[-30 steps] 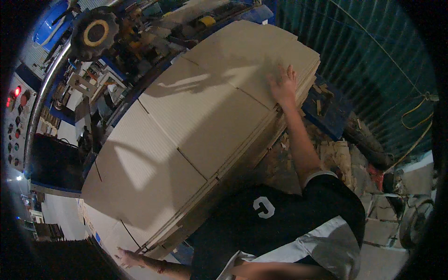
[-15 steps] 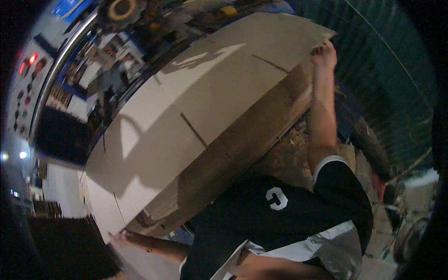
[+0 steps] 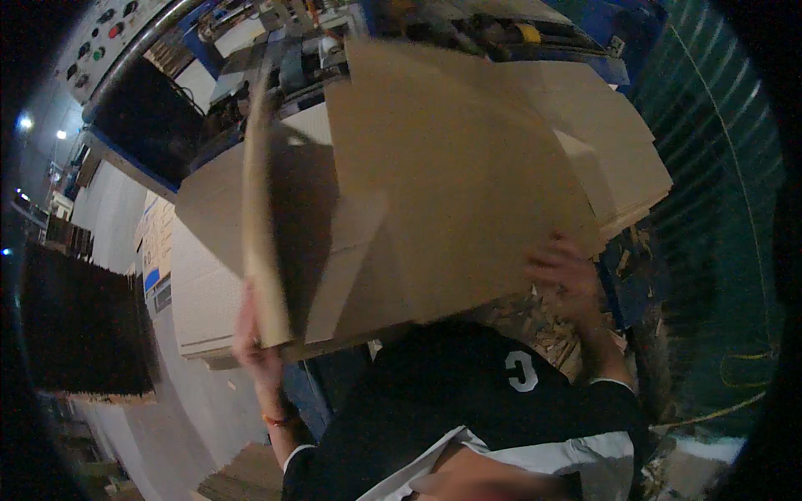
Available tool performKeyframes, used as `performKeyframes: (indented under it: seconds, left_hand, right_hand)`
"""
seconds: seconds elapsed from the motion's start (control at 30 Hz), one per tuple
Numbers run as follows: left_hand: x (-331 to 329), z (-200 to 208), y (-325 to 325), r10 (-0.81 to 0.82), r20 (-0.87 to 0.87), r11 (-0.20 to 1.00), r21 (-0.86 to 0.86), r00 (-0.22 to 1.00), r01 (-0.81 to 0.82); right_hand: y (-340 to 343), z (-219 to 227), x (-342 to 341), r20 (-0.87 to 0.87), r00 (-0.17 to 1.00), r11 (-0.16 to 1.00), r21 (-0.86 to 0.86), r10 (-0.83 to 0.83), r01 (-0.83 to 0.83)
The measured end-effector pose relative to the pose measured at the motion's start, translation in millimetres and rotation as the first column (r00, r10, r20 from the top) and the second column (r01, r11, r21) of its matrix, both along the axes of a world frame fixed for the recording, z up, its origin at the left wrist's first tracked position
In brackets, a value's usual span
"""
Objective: The person repeatedly picks up flat cardboard sheets from a stack and places them onto a machine table, aligning them by hand. The person continues this repetitive stacking action throughout the clip.
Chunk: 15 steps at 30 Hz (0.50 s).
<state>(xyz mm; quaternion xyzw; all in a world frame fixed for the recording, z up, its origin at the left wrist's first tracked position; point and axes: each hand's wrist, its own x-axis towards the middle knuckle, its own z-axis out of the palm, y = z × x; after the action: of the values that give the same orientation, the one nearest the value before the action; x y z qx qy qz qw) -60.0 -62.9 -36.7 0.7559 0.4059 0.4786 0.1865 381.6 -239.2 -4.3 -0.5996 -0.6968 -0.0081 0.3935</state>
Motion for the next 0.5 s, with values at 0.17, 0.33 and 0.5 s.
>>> performKeyframes:
  seconds: [0.17, 0.33, 0.5]
  left_hand:
    - [52, 32, -2, -0.206, -0.66, 0.972, -0.049, 0.723, 0.232]
    - [59, 46, 16, -0.229, -0.716, 0.962, -0.064, 0.659, 0.265]
    - [77, 42, 53, -0.193, -0.719, 0.958, 0.008, 0.667, 0.286]
  right_hand:
    - [26, -14, -4, 0.262, 0.947, 0.973, -0.184, 0.188, -0.142]
    - [41, -17, 26, 0.263, 0.923, 0.941, -0.265, 0.28, -0.211]
    - [85, -25, 75, 0.304, 0.924, 0.927, -0.358, 0.232, -0.115]
